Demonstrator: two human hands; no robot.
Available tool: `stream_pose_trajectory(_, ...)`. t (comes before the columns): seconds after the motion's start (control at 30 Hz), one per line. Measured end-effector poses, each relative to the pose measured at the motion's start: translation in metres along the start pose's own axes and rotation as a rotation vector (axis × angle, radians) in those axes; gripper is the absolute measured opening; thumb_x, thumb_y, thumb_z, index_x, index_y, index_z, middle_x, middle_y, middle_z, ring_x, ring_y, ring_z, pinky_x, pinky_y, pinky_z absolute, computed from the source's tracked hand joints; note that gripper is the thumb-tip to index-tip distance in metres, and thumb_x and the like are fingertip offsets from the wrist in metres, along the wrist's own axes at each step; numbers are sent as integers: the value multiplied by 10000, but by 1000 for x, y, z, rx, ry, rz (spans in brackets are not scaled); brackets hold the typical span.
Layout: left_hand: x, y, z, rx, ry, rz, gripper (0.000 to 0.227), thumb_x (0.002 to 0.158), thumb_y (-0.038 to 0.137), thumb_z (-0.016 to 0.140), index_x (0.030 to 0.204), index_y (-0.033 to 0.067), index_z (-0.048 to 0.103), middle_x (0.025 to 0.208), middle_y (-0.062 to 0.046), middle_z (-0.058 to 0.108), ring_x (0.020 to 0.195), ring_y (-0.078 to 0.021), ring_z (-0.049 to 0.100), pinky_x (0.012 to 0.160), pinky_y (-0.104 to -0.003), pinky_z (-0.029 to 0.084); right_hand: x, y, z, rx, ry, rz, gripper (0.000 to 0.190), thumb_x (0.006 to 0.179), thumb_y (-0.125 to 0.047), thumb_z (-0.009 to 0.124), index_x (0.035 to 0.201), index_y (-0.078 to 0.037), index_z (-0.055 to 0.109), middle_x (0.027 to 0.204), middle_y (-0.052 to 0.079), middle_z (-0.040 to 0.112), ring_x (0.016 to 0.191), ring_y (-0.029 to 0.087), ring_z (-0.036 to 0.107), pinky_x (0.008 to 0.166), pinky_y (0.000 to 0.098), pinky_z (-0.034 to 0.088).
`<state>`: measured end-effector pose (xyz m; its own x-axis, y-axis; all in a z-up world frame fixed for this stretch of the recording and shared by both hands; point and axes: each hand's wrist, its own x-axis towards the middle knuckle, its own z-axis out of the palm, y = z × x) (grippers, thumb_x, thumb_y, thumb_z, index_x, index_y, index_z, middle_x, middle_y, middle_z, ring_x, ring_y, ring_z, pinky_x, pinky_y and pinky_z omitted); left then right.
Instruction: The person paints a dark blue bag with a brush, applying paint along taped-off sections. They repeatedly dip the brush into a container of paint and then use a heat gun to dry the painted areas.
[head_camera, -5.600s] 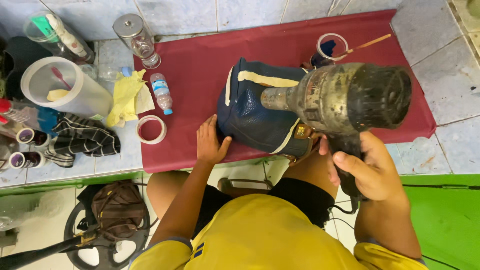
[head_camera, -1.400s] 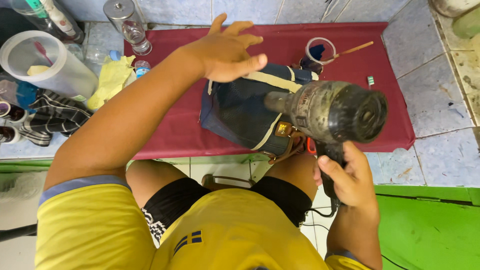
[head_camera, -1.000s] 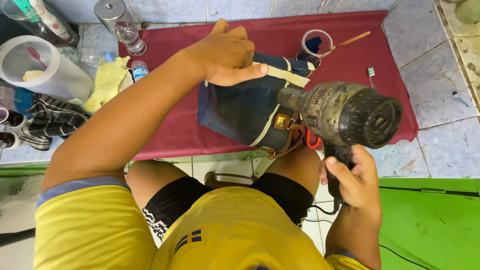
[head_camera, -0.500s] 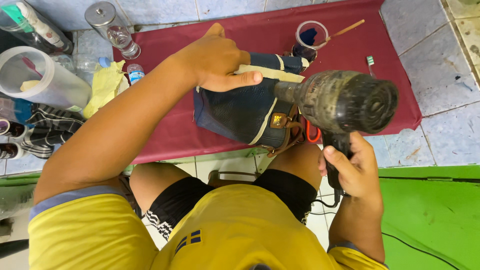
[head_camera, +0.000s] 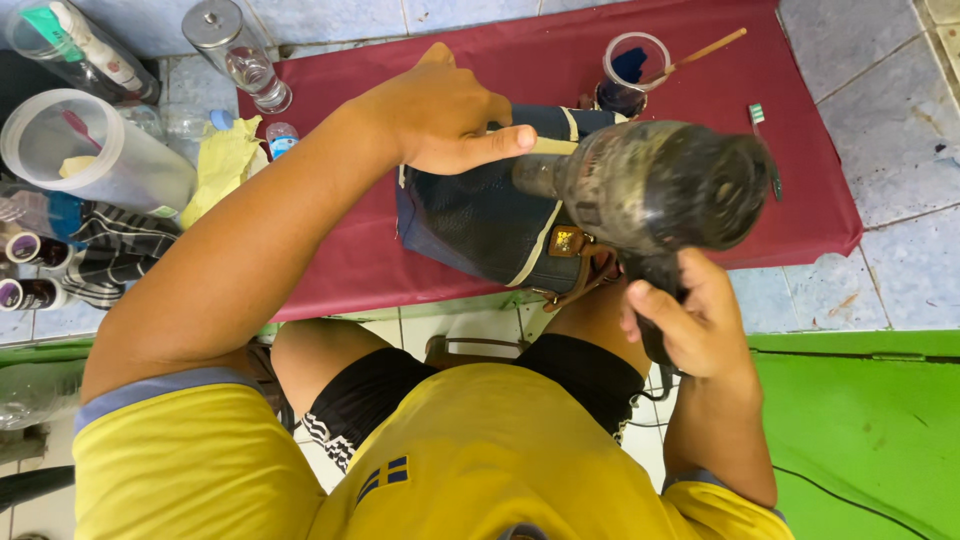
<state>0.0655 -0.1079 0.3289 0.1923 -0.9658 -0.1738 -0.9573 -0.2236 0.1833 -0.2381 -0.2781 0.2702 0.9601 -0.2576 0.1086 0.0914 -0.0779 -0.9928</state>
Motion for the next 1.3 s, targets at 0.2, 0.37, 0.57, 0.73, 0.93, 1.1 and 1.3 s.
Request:
stream_pose_trajectory(0.2, 1, 4, -8, -32, -48, -36, 814, 976, 726, 54, 671, 108, 488, 574, -74, 536, 606, -322, 494, 891, -488, 314, 17, -4, 17, -18, -132, -54, 312, 967, -286, 625, 850, -13, 529, 599, 120, 628, 466, 180, 595, 467, 275, 476)
stream_pose_trajectory(0.37, -3, 19, -23, -84, -172, -137, 875, 1015, 628, 3, 691, 67, 590, 717, -106, 649, 827, -344, 576, 1001, -509, 320, 23, 7, 28, -58, -178, -48, 232, 953, -168, 632, 1061, 31, 583, 659, 120, 648, 522, 185, 626, 478, 278, 562)
stream_pose_trajectory(0.57, -11, 25, -38, -255, -196, -241, 933, 748, 779, -101, 655, 93, 525, 665, -78, 558, 874, -304, 574, 1176, -569, 230, 28, 6, 44, -65, -180, 17, 229, 917, -182, 687, 997, 22, 621, 651, 109, 649, 524, 164, 626, 495, 262, 552)
stream_pose_trajectory(0.73, -12, 33, -47, -281, -215, -289, 1000, 708, 773, -104, 765, 86, 619, 786, -100, 633, 1000, -308, 576, 1200, -559, 192, 31, -3, 50, -66, -205, -20, 224, 937, -183, 660, 1005, 23, 603, 670, 115, 642, 550, 178, 624, 503, 276, 559)
stream_pose_trajectory(0.93, -12, 36, -51, -285, -225, -310, 1094, 669, 768, -110, 869, 58, 699, 915, -120, 689, 1153, -321, 580, 1265, -590, 124, 26, 0, 48, -98, -188, -21, 233, 923, -200, 675, 983, 18, 619, 667, 102, 649, 532, 163, 631, 480, 263, 563)
stream_pose_trajectory(1.1, -10, 31, -48, -311, -206, -313, 978, 721, 780, -88, 688, 60, 574, 792, -115, 618, 1020, -345, 595, 1271, -591, 122, 22, -1, 50, -268, -272, -195, 282, 951, -273, 644, 797, -37, 652, 582, 28, 663, 497, 116, 656, 505, 237, 548)
stream_pose_trajectory(1.3, -6, 25, -42, -252, -218, -258, 1038, 775, 750, -91, 734, 36, 663, 751, -105, 650, 996, -331, 597, 1218, -577, 185, 3, 14, 74, -480, -272, -482, 385, 1002, -322, 549, 1250, -33, 604, 1138, 157, 646, 1038, 315, 656, 902, 412, 571)
